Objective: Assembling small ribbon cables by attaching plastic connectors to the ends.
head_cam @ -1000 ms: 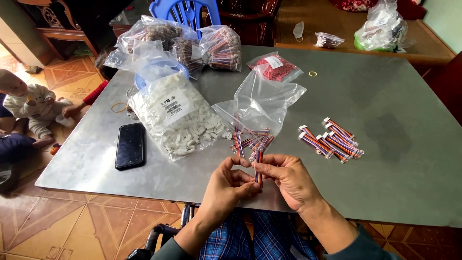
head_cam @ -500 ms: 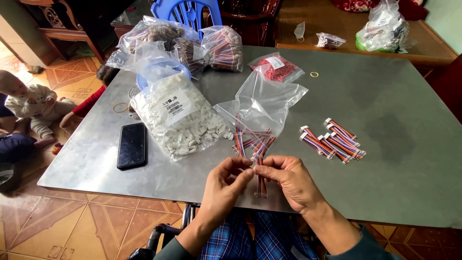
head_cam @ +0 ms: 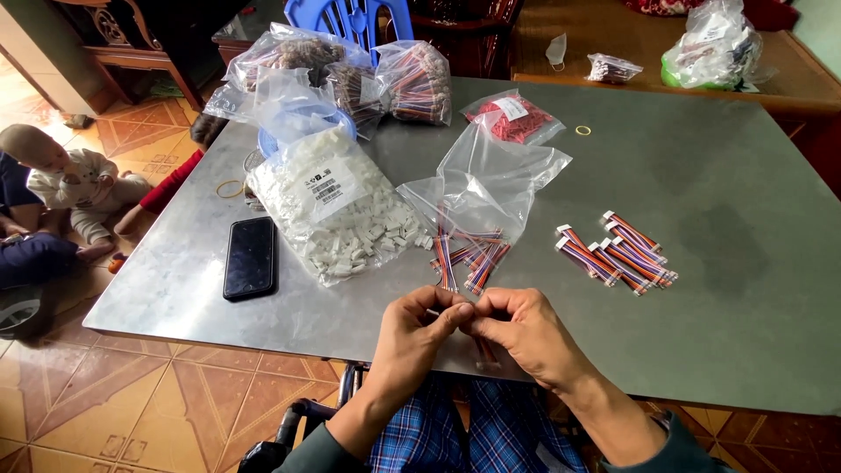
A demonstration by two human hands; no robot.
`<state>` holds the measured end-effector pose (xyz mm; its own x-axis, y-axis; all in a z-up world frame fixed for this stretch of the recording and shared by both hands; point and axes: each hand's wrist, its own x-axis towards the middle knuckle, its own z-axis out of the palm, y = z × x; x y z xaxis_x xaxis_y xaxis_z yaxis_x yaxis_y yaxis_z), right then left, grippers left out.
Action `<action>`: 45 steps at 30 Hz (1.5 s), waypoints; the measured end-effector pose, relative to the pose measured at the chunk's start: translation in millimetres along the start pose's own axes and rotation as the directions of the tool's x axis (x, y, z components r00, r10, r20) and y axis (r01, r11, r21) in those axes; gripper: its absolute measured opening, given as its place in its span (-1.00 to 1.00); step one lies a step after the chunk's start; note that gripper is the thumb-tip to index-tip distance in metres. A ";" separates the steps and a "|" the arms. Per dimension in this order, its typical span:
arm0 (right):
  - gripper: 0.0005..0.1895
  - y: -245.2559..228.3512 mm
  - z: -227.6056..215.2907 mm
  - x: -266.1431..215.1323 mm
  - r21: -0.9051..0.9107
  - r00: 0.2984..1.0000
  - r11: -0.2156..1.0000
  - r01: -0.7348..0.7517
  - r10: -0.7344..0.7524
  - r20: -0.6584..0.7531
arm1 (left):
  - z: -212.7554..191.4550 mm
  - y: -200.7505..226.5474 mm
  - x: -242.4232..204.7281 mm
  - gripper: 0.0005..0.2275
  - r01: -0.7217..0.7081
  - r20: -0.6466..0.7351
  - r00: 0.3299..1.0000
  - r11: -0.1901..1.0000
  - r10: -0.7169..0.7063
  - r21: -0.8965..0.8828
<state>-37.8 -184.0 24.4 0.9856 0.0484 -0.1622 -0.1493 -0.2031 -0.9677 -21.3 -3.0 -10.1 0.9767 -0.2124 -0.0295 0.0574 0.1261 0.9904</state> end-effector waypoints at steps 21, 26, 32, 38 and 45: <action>-0.86 35.2 -14.6 35.6 0.369 0.974 0.929 -0.003 0.086 -0.208 | -80.5 -8.9 92.0 -0.81 -0.045 -0.094 0.887 0.288 0.452 0.956; -0.87 40.6 -15.9 39.3 0.379 0.977 0.925 -0.026 0.103 -0.184 | -88.3 -6.4 122.3 -0.62 -0.052 0.025 0.916 0.056 0.400 0.997; -0.88 47.8 -17.8 42.5 0.369 0.979 0.929 -0.018 0.091 -0.183 | -93.7 -25.9 127.1 -0.73 -0.143 0.110 0.887 0.039 0.449 0.989; -0.88 48.2 -18.7 43.4 0.359 0.981 0.933 -0.013 0.082 -0.177 | -85.9 -22.2 99.1 -0.89 -0.286 0.236 0.867 0.051 0.439 0.957; -0.88 45.5 -21.5 41.4 0.387 0.984 0.922 -0.030 0.094 -0.148 | -83.1 -4.5 64.0 -0.88 -0.464 0.338 0.827 0.203 0.450 0.862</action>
<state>-2.1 -212.3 -22.2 0.9680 -0.1165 -0.2224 -0.1981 0.1898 -0.9616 58.1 63.4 -27.7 0.7633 -0.4468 0.4666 -0.6193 -0.7116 0.3318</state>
